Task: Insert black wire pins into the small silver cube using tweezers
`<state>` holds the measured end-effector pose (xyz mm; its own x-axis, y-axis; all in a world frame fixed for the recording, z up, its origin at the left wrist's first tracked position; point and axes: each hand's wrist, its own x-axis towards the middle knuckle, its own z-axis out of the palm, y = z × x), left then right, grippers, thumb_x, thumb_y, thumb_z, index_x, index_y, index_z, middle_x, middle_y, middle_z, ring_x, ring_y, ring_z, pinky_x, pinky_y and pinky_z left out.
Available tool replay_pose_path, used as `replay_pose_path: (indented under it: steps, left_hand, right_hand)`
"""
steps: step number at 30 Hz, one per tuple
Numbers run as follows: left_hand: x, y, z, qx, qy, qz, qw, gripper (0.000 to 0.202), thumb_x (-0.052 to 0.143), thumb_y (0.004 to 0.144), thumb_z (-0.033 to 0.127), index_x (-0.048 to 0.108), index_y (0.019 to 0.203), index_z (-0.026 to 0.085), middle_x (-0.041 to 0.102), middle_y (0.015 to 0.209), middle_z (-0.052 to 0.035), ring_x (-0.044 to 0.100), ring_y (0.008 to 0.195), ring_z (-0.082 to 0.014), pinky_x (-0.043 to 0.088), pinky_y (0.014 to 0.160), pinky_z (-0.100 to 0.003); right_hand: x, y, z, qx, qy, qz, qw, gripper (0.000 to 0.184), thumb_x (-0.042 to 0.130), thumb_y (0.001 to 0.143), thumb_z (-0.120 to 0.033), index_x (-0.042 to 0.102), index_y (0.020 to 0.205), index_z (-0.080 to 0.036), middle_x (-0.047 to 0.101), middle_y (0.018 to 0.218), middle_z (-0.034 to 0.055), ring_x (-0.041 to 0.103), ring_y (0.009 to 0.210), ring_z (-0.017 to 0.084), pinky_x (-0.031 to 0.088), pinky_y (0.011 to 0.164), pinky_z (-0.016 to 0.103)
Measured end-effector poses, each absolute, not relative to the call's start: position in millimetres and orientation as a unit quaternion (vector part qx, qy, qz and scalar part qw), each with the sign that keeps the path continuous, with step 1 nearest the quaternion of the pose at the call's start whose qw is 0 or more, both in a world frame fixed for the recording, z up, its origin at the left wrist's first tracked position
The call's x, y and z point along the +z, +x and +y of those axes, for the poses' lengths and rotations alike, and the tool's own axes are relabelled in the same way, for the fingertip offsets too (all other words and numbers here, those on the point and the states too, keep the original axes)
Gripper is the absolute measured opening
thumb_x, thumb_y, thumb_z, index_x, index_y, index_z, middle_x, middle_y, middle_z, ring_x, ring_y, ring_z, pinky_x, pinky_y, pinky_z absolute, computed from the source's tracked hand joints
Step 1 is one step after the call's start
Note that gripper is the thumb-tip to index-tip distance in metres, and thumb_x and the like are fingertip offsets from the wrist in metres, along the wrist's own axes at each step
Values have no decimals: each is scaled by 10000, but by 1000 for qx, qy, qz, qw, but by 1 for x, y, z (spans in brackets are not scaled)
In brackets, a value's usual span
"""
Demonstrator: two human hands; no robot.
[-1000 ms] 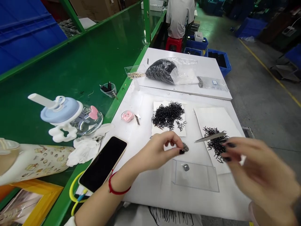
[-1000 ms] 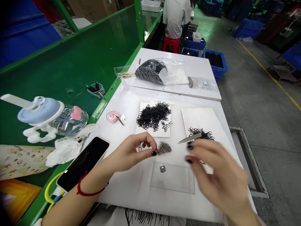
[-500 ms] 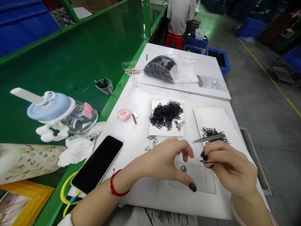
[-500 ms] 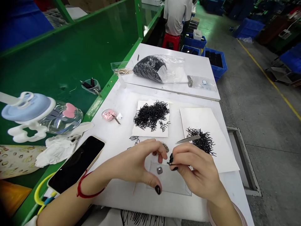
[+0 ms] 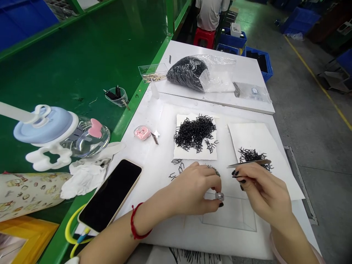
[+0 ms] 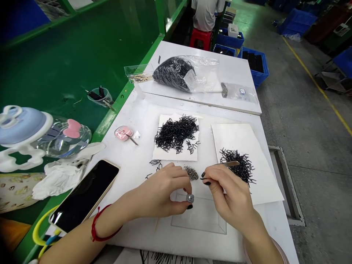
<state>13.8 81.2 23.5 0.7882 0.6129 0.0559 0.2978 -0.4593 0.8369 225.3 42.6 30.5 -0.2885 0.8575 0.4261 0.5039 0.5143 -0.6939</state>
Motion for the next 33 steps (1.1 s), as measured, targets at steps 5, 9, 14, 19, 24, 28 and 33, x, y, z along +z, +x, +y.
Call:
replay_pose_path:
  steps: [5, 9, 14, 19, 24, 28, 33]
  left_hand:
    - [24, 14, 82, 255, 765, 277, 522, 141, 693, 723, 124, 614, 838, 143, 620, 756, 9, 551, 678, -121, 445, 644, -258]
    - [25, 14, 82, 288, 703, 295, 579, 149, 699, 705, 102, 620, 827, 133, 636, 716, 13, 562, 623, -108, 421, 593, -242]
    - [22, 15, 82, 300, 648, 313, 627, 139, 715, 712, 129, 604, 794, 144, 666, 730, -10, 575, 636, -120, 408, 584, -252]
    - [22, 15, 84, 308, 610, 332, 651, 135, 714, 728, 125, 613, 812, 155, 636, 702, 6, 551, 638, -114, 423, 599, -258]
    - [24, 16, 86, 311, 596, 335, 660, 118, 703, 739, 97, 653, 838, 137, 643, 710, 2, 524, 636, -99, 425, 596, -245]
    - [24, 17, 84, 316, 591, 338, 661, 127, 683, 747, 92, 666, 868, 127, 662, 736, -22, 544, 653, -111, 457, 614, -255]
    - [24, 20, 81, 316, 576, 318, 684, 182, 667, 732, 34, 639, 880, 137, 660, 740, 1, 576, 645, -88, 481, 592, -205]
  right_hand:
    - [39, 217, 35, 295, -473, -727, 401, 196, 455, 939, -34, 577, 994, -178, 596, 882, 28, 573, 652, 81, 503, 572, 222]
    - [42, 209, 25, 308, -485, -697, 429, 192, 480, 938, -43, 588, 1009, -184, 635, 921, 32, 642, 752, 101, 560, 679, 231]
    - [38, 206, 17, 269, -510, -676, 459, 291, 543, 885, 28, 643, 1063, -180, 695, 979, 29, 675, 888, 122, 570, 804, 226]
    - [38, 203, 16, 254, -515, -679, 458, 345, 566, 855, 62, 664, 1081, -180, 723, 1012, 7, 688, 923, 118, 566, 840, 210]
    - [38, 202, 19, 261, -512, -676, 462, 373, 558, 848, 73, 659, 1098, -185, 718, 994, -5, 682, 914, 116, 565, 834, 223]
    - [39, 202, 21, 262, -514, -676, 459, 338, 567, 838, 64, 673, 1047, -179, 680, 1070, 26, 654, 979, 151, 558, 817, 272]
    - [39, 201, 20, 280, -511, -677, 451, 404, 557, 839, 68, 658, 1111, -213, 683, 1138, -3, 650, 1024, 135, 550, 888, 248]
